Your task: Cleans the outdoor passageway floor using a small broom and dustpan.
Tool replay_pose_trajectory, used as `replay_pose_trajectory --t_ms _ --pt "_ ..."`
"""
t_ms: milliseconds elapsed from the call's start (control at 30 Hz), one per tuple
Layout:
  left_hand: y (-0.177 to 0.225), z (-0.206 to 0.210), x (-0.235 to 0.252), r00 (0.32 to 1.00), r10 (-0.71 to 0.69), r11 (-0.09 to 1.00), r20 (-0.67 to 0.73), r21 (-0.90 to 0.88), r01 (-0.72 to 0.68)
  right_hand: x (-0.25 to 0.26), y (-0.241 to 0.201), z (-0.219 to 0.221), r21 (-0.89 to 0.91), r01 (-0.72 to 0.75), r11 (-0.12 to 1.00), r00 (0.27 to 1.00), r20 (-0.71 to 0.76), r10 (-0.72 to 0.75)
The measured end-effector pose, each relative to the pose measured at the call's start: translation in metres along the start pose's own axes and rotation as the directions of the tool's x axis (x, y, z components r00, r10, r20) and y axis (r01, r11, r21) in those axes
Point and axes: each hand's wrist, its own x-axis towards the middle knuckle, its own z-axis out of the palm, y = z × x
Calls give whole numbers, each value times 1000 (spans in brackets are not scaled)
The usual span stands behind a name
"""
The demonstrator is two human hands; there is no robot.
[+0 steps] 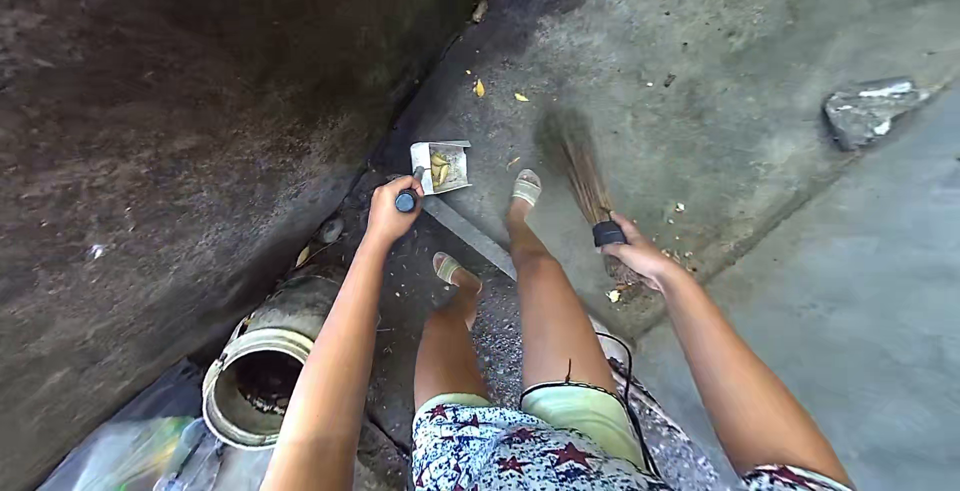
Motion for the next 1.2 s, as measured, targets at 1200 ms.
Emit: replay_pose_trajectory --t_ms 1200 --pt "-13 -13 28 936 -193 978 -294 -137 159 -2 -81 72 178 195 964 971 -171 -165"
